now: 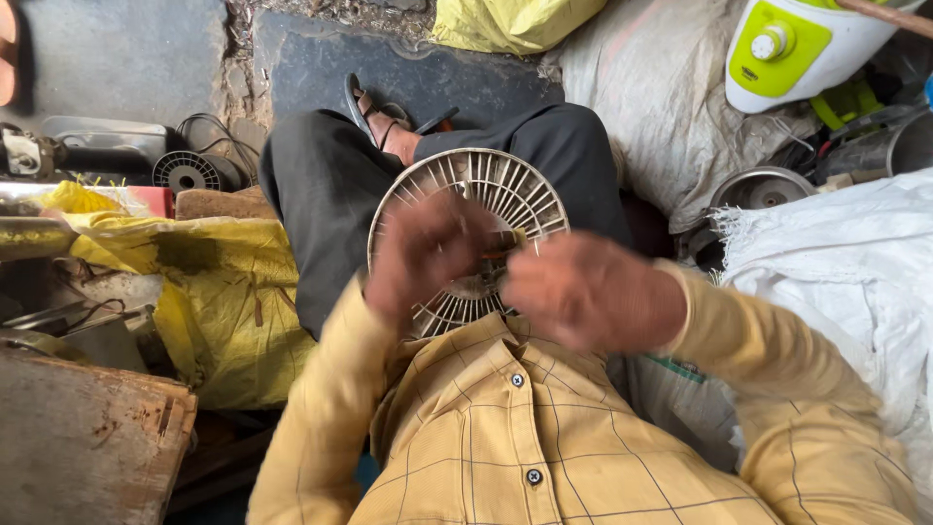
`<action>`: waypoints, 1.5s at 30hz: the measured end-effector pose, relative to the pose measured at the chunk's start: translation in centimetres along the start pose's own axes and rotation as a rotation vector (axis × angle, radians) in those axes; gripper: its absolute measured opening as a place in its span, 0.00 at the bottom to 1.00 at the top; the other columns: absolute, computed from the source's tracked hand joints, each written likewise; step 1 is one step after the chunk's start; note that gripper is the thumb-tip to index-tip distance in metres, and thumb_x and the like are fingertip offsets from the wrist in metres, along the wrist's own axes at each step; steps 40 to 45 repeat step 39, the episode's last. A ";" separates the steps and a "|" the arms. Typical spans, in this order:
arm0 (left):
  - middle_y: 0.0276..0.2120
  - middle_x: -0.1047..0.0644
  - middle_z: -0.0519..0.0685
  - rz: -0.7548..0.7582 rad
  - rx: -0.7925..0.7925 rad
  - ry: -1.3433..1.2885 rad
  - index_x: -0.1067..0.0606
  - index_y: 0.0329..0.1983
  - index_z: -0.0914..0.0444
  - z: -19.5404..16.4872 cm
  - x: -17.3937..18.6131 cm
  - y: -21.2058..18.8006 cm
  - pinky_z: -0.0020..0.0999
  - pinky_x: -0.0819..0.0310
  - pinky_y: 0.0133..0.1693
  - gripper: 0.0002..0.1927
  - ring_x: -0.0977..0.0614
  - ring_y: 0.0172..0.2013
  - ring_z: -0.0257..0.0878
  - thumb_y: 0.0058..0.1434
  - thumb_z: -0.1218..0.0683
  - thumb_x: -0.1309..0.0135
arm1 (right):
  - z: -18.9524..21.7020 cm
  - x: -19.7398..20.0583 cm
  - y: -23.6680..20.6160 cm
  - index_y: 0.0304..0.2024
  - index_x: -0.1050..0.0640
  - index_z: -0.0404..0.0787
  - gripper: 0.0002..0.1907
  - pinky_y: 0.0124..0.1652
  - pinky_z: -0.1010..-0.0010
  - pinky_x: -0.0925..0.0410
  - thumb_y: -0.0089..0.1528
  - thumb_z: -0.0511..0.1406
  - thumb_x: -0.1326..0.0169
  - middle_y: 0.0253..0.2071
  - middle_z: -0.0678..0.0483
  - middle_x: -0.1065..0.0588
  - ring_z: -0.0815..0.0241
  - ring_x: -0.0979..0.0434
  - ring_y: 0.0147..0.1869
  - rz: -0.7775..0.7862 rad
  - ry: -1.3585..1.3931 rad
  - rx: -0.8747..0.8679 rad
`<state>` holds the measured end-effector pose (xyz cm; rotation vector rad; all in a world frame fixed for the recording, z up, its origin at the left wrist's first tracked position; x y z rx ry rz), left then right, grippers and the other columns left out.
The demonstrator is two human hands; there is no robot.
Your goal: The person sits on the floor and uses a screwdriver to tighten screws on a disassembled fan motor held in their lap. They repeatedly rotate the motor and adjust the screwdriver to secure the components.
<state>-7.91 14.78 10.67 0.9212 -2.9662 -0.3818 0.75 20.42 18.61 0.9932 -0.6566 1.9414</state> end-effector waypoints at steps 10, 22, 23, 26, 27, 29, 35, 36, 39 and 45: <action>0.29 0.24 0.49 -0.302 -0.037 0.290 0.23 0.35 0.63 -1.4 2.1 -3.3 0.35 0.27 0.30 0.06 0.21 0.27 0.40 0.59 0.61 0.36 | -20.8 -3.6 2.1 0.34 0.17 0.39 0.06 0.34 0.69 0.30 0.62 0.36 0.37 0.31 0.56 0.22 0.64 0.25 0.33 -0.401 0.191 -0.327; 0.34 0.18 0.50 0.332 0.187 0.070 0.17 0.37 0.62 8.2 -0.5 2.3 0.36 0.22 0.37 0.05 0.16 0.34 0.44 0.60 0.56 0.38 | -0.2 -2.6 -0.7 0.27 0.24 0.38 0.07 0.30 0.59 0.33 0.58 0.34 0.42 0.26 0.49 0.31 0.52 0.27 0.29 -0.071 0.048 -0.027; 0.33 0.18 0.49 0.241 0.227 0.057 0.18 0.40 0.62 7.5 -0.1 1.0 0.36 0.23 0.36 0.06 0.17 0.33 0.43 0.60 0.57 0.39 | 0.4 -2.5 -0.8 0.25 0.25 0.39 0.07 0.30 0.58 0.33 0.56 0.34 0.42 0.25 0.48 0.31 0.51 0.27 0.29 -0.027 0.093 -0.042; 0.34 0.20 0.48 0.086 0.070 0.177 0.20 0.42 0.60 1.9 -1.6 -3.6 0.36 0.23 0.34 0.10 0.18 0.32 0.44 0.57 0.58 0.38 | 1.6 2.7 -2.5 0.38 0.18 0.33 0.08 0.38 0.61 0.28 0.58 0.26 0.46 0.36 0.45 0.21 0.49 0.22 0.37 -0.402 -0.181 0.248; 0.37 0.21 0.49 0.109 -0.177 0.319 0.20 0.40 0.59 -1.4 -3.1 -4.5 0.37 0.23 0.36 0.10 0.18 0.35 0.46 0.55 0.58 0.34 | -1.3 1.0 -1.1 0.32 0.20 0.37 0.04 0.35 0.59 0.31 0.56 0.27 0.45 0.31 0.47 0.25 0.50 0.24 0.34 -0.236 -0.068 0.155; 0.34 0.21 0.48 0.061 -0.196 0.562 0.19 0.42 0.61 -2.8 -3.0 -5.1 0.36 0.25 0.32 0.10 0.19 0.31 0.42 0.56 0.61 0.35 | -7.3 -1.6 2.1 0.28 0.21 0.40 0.04 0.34 0.60 0.33 0.59 0.30 0.42 0.27 0.49 0.27 0.52 0.26 0.32 -0.166 0.131 0.053; 0.31 0.23 0.50 -0.302 0.015 0.218 0.22 0.36 0.63 -2.7 1.8 -3.4 0.34 0.26 0.31 0.05 0.19 0.30 0.41 0.60 0.59 0.36 | -19.2 -3.1 2.1 0.34 0.16 0.41 0.08 0.34 0.68 0.31 0.63 0.38 0.34 0.30 0.53 0.23 0.60 0.24 0.33 -0.321 0.127 -0.290; 0.30 0.23 0.49 -0.374 0.119 0.075 0.22 0.34 0.63 -1.5 2.6 -3.3 0.33 0.26 0.31 0.06 0.19 0.29 0.40 0.61 0.58 0.36 | -20.1 -2.9 0.7 0.35 0.16 0.41 0.08 0.33 0.66 0.32 0.63 0.38 0.34 0.29 0.51 0.24 0.59 0.26 0.31 -0.321 0.079 -0.387; 0.31 0.25 0.54 -0.125 -0.025 0.296 0.21 0.35 0.64 0.9 0.9 7.2 0.37 0.27 0.33 0.08 0.20 0.30 0.44 0.60 0.57 0.33 | -20.9 -0.1 -2.5 0.37 0.15 0.41 0.10 0.32 0.62 0.31 0.66 0.41 0.37 0.28 0.49 0.26 0.57 0.26 0.30 -0.322 -0.104 -0.571; 0.31 0.25 0.54 -0.125 -0.025 0.296 0.21 0.35 0.64 0.9 0.9 7.2 0.37 0.27 0.33 0.08 0.20 0.30 0.44 0.60 0.57 0.33 | -20.9 -0.1 -2.5 0.37 0.15 0.41 0.10 0.32 0.62 0.31 0.66 0.41 0.37 0.28 0.49 0.26 0.57 0.26 0.30 -0.322 -0.104 -0.571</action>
Point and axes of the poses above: each hand's wrist, its own y-axis towards the middle knuckle, its own x-axis out of the back of the hand, z = x × y, the point moved 10 cm from there along y, towards the middle knuckle
